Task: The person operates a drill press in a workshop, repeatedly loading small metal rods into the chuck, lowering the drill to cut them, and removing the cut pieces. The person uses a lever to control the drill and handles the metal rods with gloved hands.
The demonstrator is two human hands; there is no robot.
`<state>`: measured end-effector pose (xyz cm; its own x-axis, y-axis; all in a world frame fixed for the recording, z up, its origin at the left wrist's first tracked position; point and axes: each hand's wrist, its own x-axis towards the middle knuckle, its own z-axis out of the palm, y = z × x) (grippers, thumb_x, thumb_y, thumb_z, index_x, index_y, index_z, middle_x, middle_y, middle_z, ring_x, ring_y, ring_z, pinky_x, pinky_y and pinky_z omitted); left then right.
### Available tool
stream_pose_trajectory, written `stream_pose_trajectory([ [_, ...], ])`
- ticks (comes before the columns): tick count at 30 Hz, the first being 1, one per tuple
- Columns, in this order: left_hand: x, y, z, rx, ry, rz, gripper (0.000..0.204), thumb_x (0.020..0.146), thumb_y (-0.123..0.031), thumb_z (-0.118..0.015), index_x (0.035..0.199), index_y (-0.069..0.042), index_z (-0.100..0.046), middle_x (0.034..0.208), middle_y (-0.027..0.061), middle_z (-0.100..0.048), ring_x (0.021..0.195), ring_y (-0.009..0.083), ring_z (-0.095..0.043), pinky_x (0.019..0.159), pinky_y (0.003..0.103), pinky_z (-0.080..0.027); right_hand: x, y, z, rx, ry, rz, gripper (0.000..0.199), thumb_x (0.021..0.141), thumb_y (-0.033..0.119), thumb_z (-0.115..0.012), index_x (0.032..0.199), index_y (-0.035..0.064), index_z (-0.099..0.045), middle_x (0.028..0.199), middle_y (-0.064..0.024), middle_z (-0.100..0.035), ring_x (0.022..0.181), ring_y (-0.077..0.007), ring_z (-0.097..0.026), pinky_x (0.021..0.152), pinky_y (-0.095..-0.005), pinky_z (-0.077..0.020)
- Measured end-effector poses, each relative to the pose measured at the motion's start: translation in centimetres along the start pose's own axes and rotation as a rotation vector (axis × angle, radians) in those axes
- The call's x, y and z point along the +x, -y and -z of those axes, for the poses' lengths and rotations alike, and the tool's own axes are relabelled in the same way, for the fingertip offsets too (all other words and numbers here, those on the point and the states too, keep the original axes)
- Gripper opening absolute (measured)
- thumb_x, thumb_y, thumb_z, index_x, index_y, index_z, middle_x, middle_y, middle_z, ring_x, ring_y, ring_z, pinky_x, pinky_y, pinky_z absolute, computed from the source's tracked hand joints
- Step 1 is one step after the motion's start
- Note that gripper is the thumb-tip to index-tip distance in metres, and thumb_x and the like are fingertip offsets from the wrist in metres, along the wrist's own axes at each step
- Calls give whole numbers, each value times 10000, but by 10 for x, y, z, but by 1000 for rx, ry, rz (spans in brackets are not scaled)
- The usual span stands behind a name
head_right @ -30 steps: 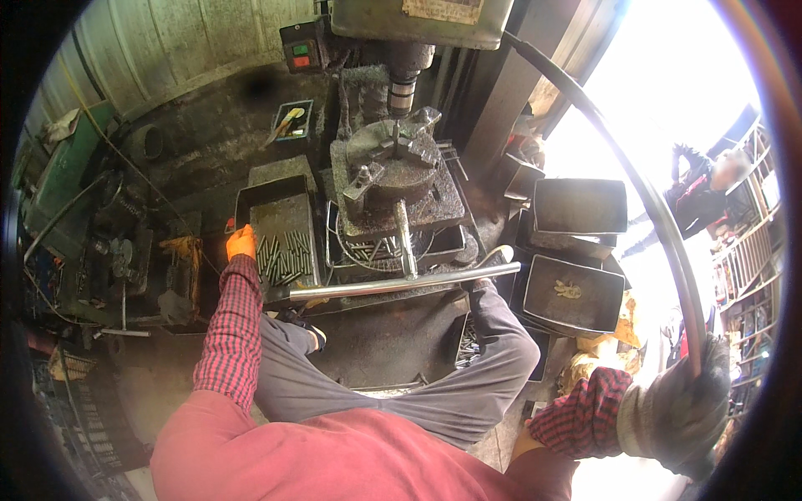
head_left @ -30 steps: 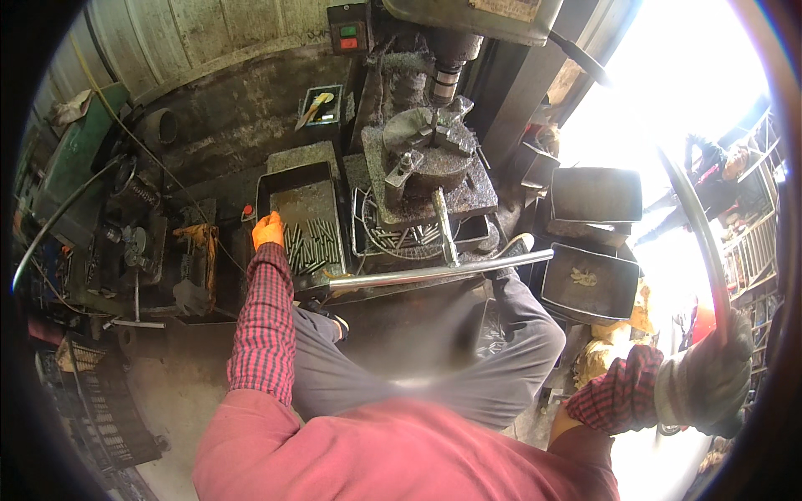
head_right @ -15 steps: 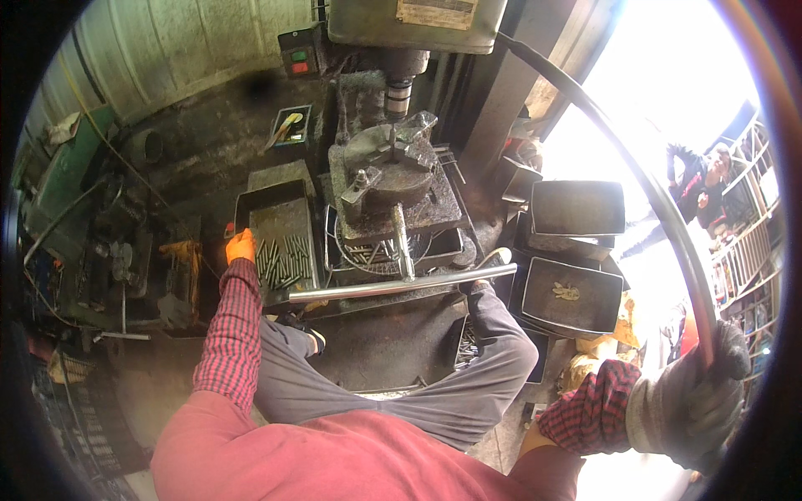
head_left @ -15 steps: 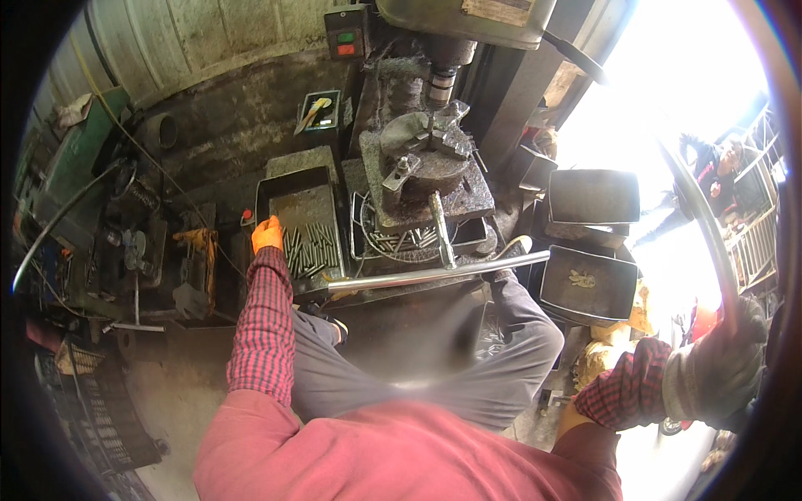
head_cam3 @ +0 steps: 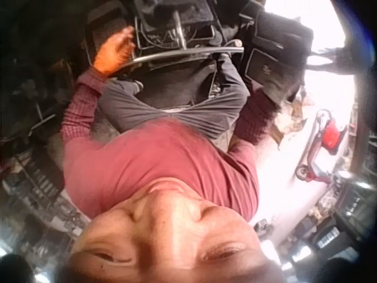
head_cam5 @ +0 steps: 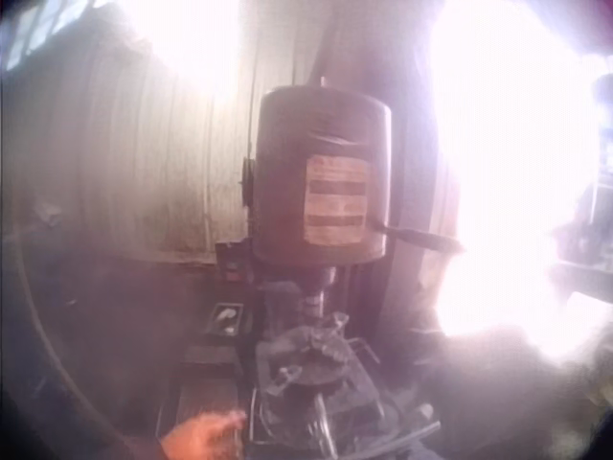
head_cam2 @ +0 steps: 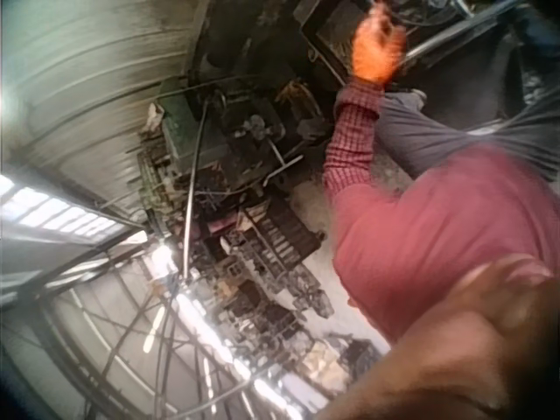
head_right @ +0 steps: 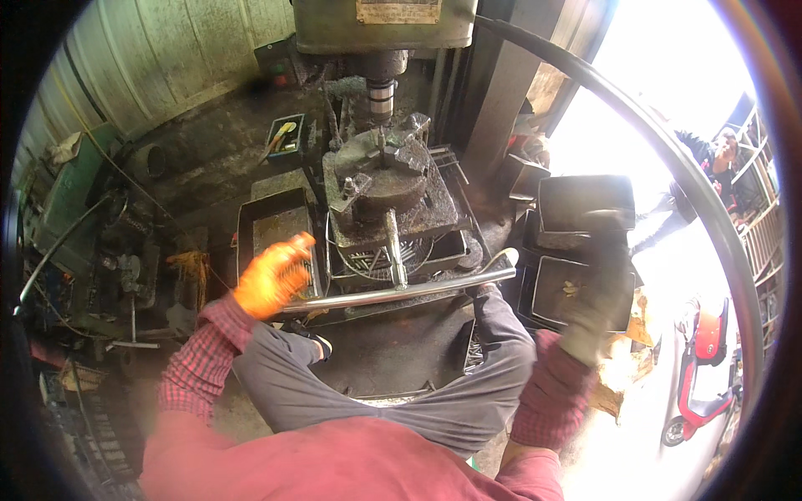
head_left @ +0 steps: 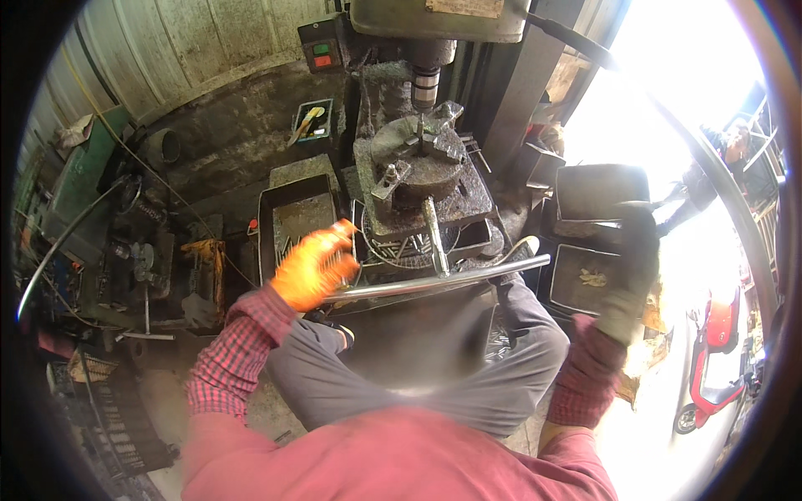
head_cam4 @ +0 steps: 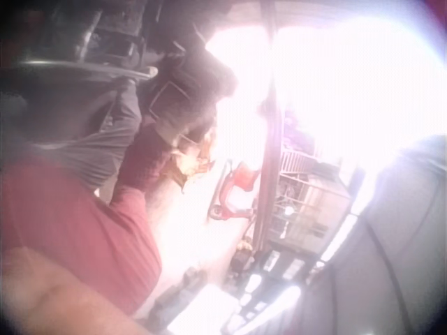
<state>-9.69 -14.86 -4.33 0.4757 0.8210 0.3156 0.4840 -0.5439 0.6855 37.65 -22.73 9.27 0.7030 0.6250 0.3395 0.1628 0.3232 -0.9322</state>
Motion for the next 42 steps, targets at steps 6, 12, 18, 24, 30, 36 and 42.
stream_pose_trajectory([
  [6, 10, -22, -48, 283, 618, 232, 769, 905, -450, -760, 1486, -8, -518, 1279, 234, -663, 1173, 393, -639, 1018, 462, -515, -39, -164, -33, 501, 211, -694, 444, 1041, 366, -626, 1308, 12, -635, 1177, -124, -674, 1127, -259, -632, 1082, -415, -477],
  [12, -2, 23, -78, 288, 567, 324, 395, 806, -168, -664, 1179, -91, -769, 1152, 149, -755, 1087, 353, -704, 936, 462, -568, -48, -137, -69, 1333, 277, -745, 352, 1030, 360, -585, 766, 132, -540, 646, 33, -395, 553, -114, -333, 599, -285, -380],
  [18, -4, 35, -142, 154, 524, 374, 430, 822, -208, -656, 1226, -86, -742, 1228, 143, -737, 1157, 343, -682, 991, 464, -547, -57, -59, -100, 973, 378, -600, 411, 1060, 364, -549, 722, 131, -540, 543, 37, -330, 434, -107, -249, 470, -297, -324],
  [24, -21, 40, -120, 66, -201, -147, 693, 892, -452, -792, 1397, -9, -622, 1278, 206, -694, 1219, 357, -649, 1065, 470, -488, -68, -38, -120, 606, 308, -485, 462, 1072, 403, -509, 694, 138, -518, 530, 19, -377, 390, -137, -285, 453, -361, -366],
  [30, -21, 257, -74, 391, -93, 1022, 370, 954, -288, -586, 1119, 7, -737, 1116, 231, -741, 1072, 423, -699, 939, 483, -552, -63, -42, -115, 613, 397, -464, 520, 1085, 450, -450, 679, 129, -511, 495, 8, -348, 378, -162, -298, 487, -379, -408],
  [36, -24, 361, -134, 379, 125, 1304, 370, 874, -227, -721, 1159, 7, -754, 1230, 245, -726, 1204, 398, -683, 998, 474, -556, -59, -44, -112, 758, 438, -486, 537, 1081, 440, -489, 697, 67, -540, 489, 17, -308, 376, -164, -299, 475, -409, -393],
  [42, -21, 380, -136, 404, 171, 1316, 372, 830, -156, -781, 1163, 9, -767, 1225, 237, -735, 1190, 380, -698, 979, 444, -562, -99, 1, -159, -247, 930, 124, 345, 957, 344, -675, 835, 22, -660, 681, -85, -592, 642, -262, -640, 678, -454, -550],
])
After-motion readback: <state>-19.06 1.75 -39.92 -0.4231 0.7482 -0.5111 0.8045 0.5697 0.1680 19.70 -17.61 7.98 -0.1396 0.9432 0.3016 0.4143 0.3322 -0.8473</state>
